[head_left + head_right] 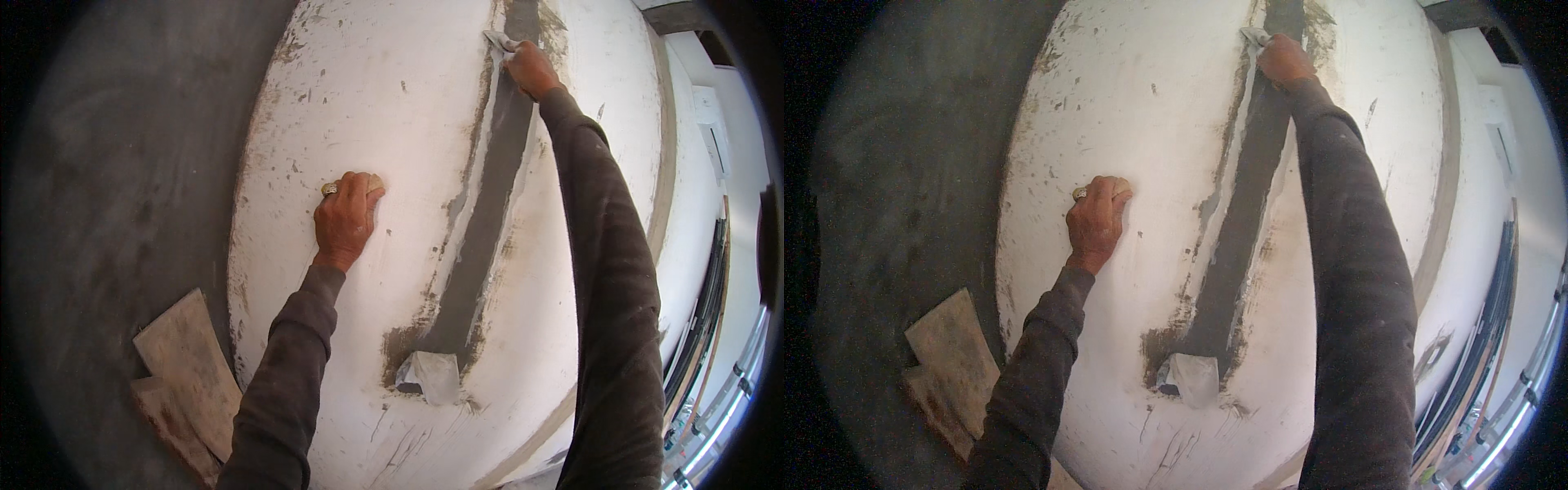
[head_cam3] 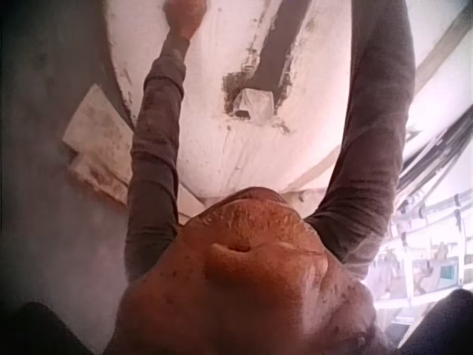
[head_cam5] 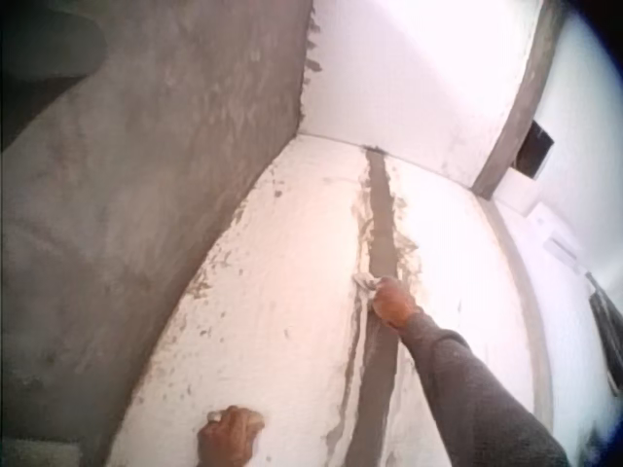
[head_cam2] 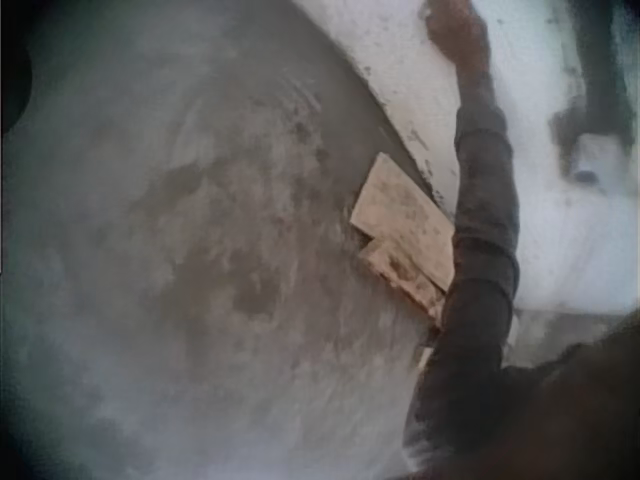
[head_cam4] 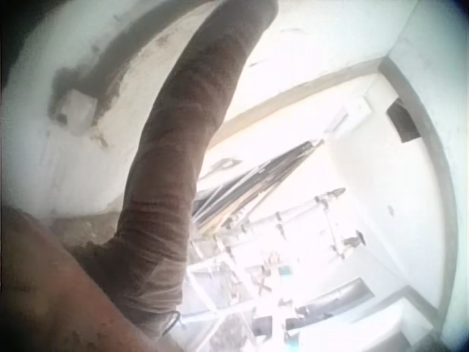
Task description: The person applies filler to a vertical wall groove using a putty knife while holding a block in their other hand for support. They spread and smooth the material into the gap with the knife blade.
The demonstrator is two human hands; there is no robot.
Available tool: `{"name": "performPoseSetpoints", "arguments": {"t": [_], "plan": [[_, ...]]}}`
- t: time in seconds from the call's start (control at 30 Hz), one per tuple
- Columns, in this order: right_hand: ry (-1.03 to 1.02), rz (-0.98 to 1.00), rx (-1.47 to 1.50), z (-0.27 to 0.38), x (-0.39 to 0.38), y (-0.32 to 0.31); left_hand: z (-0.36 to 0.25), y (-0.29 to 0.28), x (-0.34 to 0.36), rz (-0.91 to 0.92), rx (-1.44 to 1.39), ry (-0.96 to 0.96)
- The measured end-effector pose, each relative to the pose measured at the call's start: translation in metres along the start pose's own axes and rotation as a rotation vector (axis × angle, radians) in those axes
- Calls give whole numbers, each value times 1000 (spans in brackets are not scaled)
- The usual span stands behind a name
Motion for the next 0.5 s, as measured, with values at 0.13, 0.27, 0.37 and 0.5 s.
{"name": "performPoseSetpoints", "arguments": {"t": [0.13, 0.27, 0.37, 0.5], "plan": [[-66, -32, 32, 29, -47, -6, 1, -3, 0, 43, -46, -61], [-268, 18, 329, 73, -171, -24, 2, -10, 10, 39, -54, -72], [-155, 335, 580, 117, -337, -25, 15, -14, -3, 49, -29, -69], [557, 915, 651, 131, -562, -93, 3, -7, 4, 62, -20, -74]]}}
Point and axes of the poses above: each hand's wrist, its own x-axis towards the middle knuckle, its own y-axis out of the palm, z = x × y, the point moved 7 cm from there along x, towards the middle knuckle, and after that the axes turned 2 degrees about y, right-handed, at the moved point
